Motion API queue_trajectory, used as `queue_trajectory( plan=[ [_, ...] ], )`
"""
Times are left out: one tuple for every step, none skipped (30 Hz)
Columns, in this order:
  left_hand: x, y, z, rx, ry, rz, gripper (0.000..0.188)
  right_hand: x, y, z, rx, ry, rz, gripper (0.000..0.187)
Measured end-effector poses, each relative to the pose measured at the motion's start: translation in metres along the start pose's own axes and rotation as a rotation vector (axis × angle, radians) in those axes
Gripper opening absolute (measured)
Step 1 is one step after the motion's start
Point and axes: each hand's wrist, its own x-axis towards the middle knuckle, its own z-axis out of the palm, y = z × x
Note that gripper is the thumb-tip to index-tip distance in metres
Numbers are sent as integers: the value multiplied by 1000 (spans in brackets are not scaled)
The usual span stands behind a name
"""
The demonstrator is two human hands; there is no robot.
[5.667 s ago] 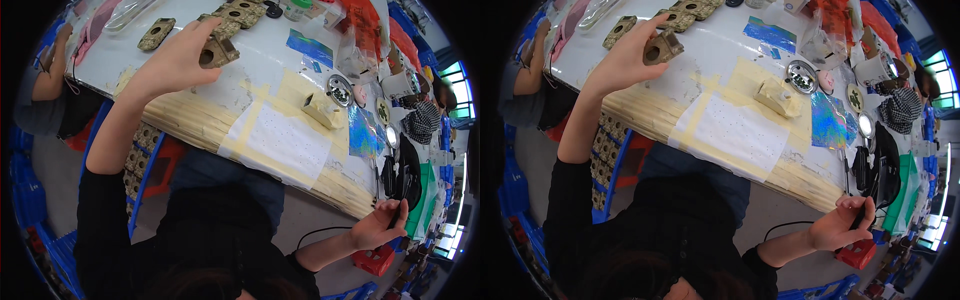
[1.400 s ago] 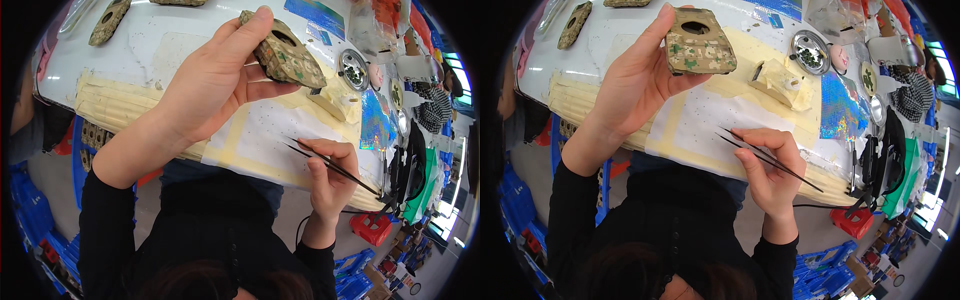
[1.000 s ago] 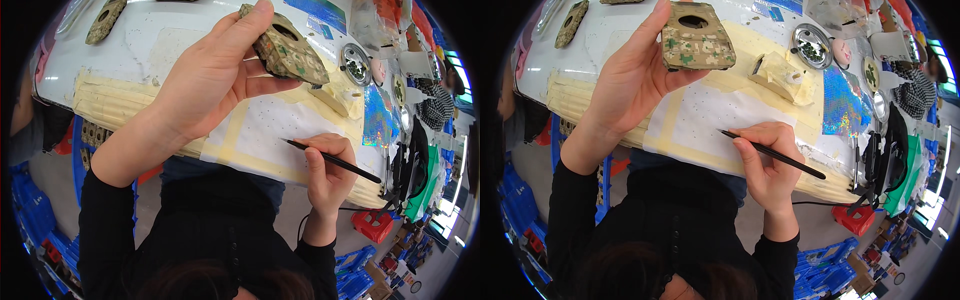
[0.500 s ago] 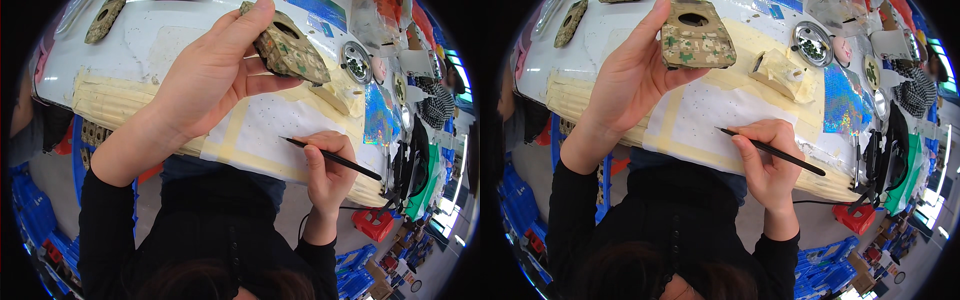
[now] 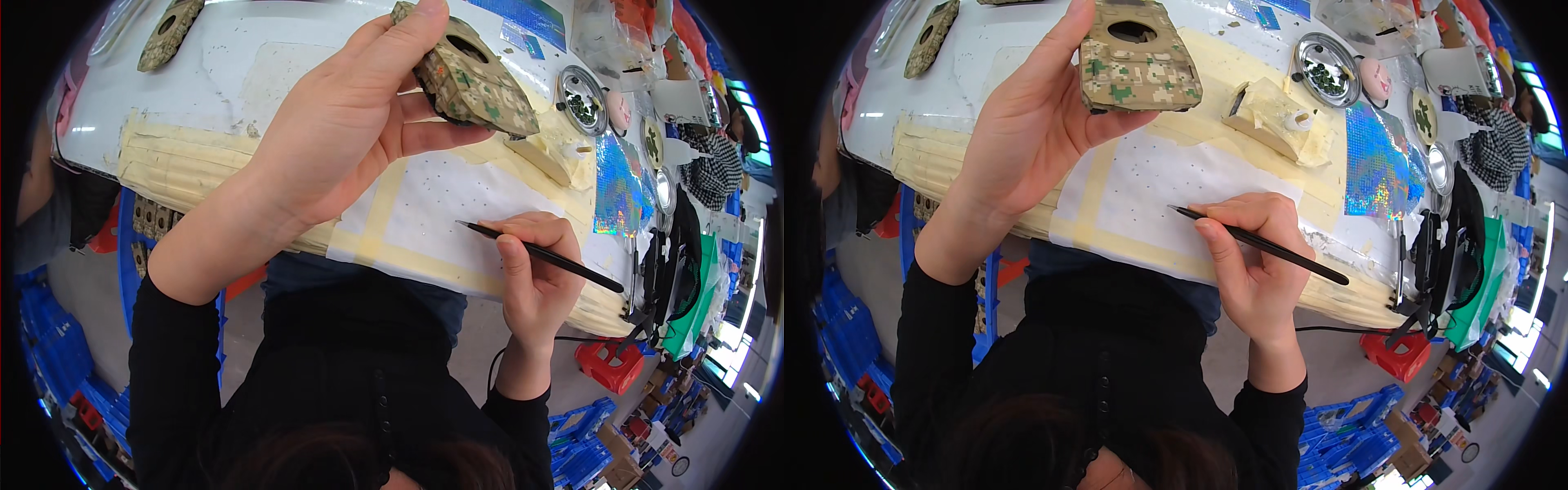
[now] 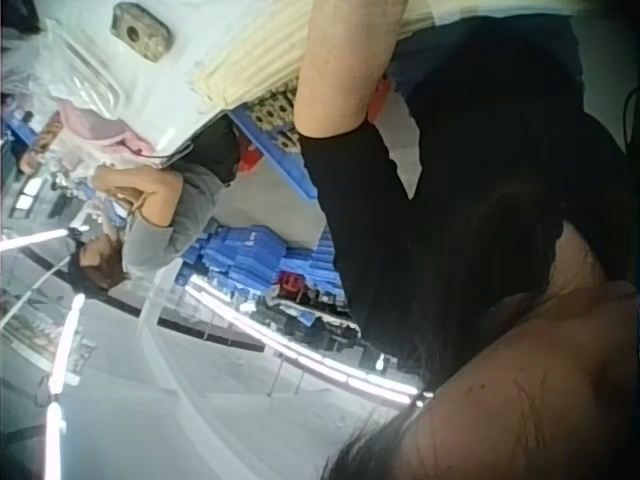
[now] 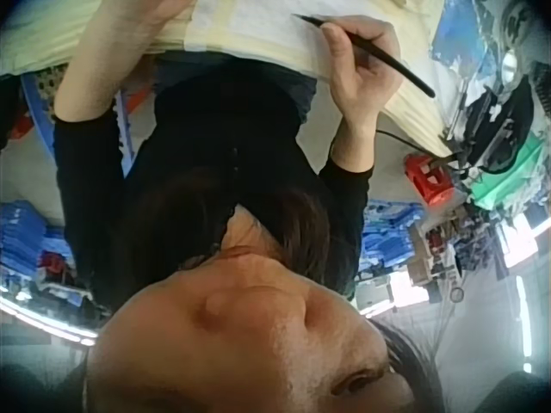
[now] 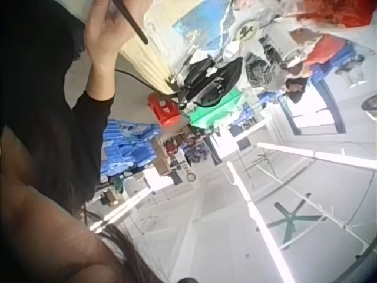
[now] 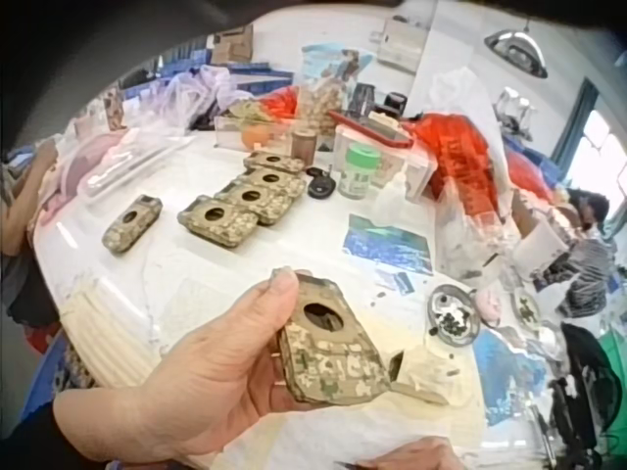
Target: Applying painted camouflage details to toy tank models at a factory workbench.
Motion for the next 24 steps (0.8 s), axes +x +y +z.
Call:
queue_trajectory(
  plan=[
    [0, 0, 0, -1, -2, 0, 43, 0, 0, 0, -2, 1, 1, 10],
    [0, 0, 0, -2, -1, 1, 43, 0, 0, 0, -4, 1, 3, 10],
    [0, 0, 0, -2, -4, -2, 43, 0, 0, 0, -6, 2, 4, 10],
    [0, 0, 0, 0, -4, -1, 43, 0, 0, 0, -13, -2, -1, 10],
    [0, 0, -1, 0, -5, -4, 43, 0, 0, 0, -21, -5, -5, 10],
    [0, 0, -1, 1, -5, -3, 43, 0, 0, 0, -28, -9, -10, 10],
    [0, 0, -1, -1, -6, -3, 43, 0, 0, 0, -27, -10, -10, 10],
    [0, 0, -1, -1, -8, -4, 43, 0, 0, -1, -25, -12, -10, 10],
    [0, 0, -1, -3, -10, -4, 44, 0, 0, -1, -24, -13, -10, 10],
    [1, 0, -1, -3, -11, -6, 44, 1, 0, 0, -7, -8, -5, 9],
    [1, 0, -1, -1, -13, -6, 44, 1, 0, 0, 9, -4, 0, 9],
    [1, 1, -1, -1, -12, -7, 44, 1, -1, 0, 26, 1, 5, 9],
    [1, 0, -1, 1, -13, -8, 44, 1, -1, 0, 24, 3, 8, 9],
    [1, 0, -1, 0, -15, -7, 44, 0, -1, 0, 21, 6, 12, 9],
    [1, 0, -2, 1, -15, -7, 44, 0, 0, 0, 19, 8, 15, 9],
    [1, 0, -1, 0, -16, -10, 44, 0, 0, 0, 16, 9, 12, 10],
    [2, 0, -1, -2, -17, -9, 44, 0, 0, 0, 12, 10, 9, 10],
    [2, 0, -1, -3, -20, -11, 44, 0, 0, 1, 8, 10, 6, 10],
    [2, 0, -2, -3, -19, -10, 44, 0, 0, 1, 5, 8, 3, 10],
    [2, 0, -1, -2, -21, -10, 44, 0, 0, 1, 1, 7, 1, 10],
    [2, 1, -1, -3, -22, -10, 44, 0, 0, 1, -3, 5, -1, 10],
    [2, 0, -2, -5, -20, -11, 44, 0, 0, 1, -4, 5, -1, 10],
    [2, 0, -2, -3, -22, -10, 44, 0, 1, 0, -5, 5, -2, 10],
    [2, 1, -1, -6, -24, -11, 44, 0, 1, 0, -5, 5, -2, 10]
  ],
)
